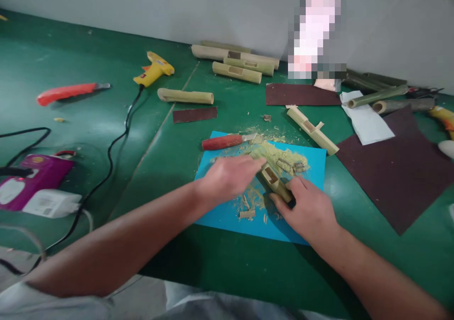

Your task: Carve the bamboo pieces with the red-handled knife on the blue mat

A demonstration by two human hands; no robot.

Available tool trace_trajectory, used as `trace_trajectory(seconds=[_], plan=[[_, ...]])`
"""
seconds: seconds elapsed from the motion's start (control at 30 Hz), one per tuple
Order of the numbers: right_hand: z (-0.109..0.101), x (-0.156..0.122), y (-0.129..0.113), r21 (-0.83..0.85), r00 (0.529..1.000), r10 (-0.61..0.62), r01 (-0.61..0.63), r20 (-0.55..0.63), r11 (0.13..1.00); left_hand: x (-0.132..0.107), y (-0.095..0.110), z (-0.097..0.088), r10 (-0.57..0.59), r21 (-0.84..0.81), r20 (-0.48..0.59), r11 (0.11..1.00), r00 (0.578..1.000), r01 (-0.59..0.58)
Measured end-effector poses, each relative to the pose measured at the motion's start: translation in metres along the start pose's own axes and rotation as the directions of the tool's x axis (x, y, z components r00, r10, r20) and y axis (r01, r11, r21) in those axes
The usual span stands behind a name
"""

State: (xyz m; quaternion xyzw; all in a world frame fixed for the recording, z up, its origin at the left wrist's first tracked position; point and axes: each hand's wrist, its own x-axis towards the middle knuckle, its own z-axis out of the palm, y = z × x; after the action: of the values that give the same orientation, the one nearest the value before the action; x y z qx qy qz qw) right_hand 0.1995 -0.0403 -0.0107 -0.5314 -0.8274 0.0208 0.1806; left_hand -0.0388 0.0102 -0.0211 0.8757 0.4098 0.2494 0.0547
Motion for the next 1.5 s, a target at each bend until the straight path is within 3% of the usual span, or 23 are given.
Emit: trace_trajectory(seconds=[0.13,0.33,0.53,0.67,0.8,0.97,1.23,1.5], plan=[[-0.001,0.001,-0.001,0.012,1.0,-0.007,0.007,0.0,1.0,-0.001,0.002,0.0,0.077,0.015,-0.007,0.997,0.997,-0.077],[-0.002,0.0,0.0,0.03,1.0,0.001,0.0,-0.014,1.0,0.0,0.002,-0.004,0.031,-0.05,0.021,0.998,0.999,-0.029],[0.001,0.0,0.0,0.017,1.0,0.0,0.0,-0.01,1.0,0.001,0.008,-0.006,0.092,-0.004,0.04,0.996,0.995,-0.092],[0.003,0.003,0.005,0.016,1.0,-0.002,0.002,-0.015,1.0,0.003,0.007,-0.014,0.053,-0.085,-0.092,0.995,0.994,-0.06],[0.002,0.004,0.007,0.03,1.0,-0.008,0.008,0.002,1.0,0.004,0.006,-0.021,0.035,-0.138,-0.149,0.989,0.988,-0.056],[0.0,0.006,0.005,0.047,1.0,-0.007,0.007,-0.001,0.999,0.005,0.0,-0.019,0.022,-0.149,-0.295,0.986,0.955,-0.069],[0.001,0.01,0.004,0.105,0.99,-0.082,0.094,-0.112,0.99,0.01,-0.005,-0.013,0.016,-0.183,-0.354,0.979,0.935,-0.086],[0.007,0.013,-0.002,0.121,0.976,-0.22,0.217,0.006,0.969,0.013,-0.003,-0.011,0.056,-0.183,-0.362,0.974,0.931,-0.13]])
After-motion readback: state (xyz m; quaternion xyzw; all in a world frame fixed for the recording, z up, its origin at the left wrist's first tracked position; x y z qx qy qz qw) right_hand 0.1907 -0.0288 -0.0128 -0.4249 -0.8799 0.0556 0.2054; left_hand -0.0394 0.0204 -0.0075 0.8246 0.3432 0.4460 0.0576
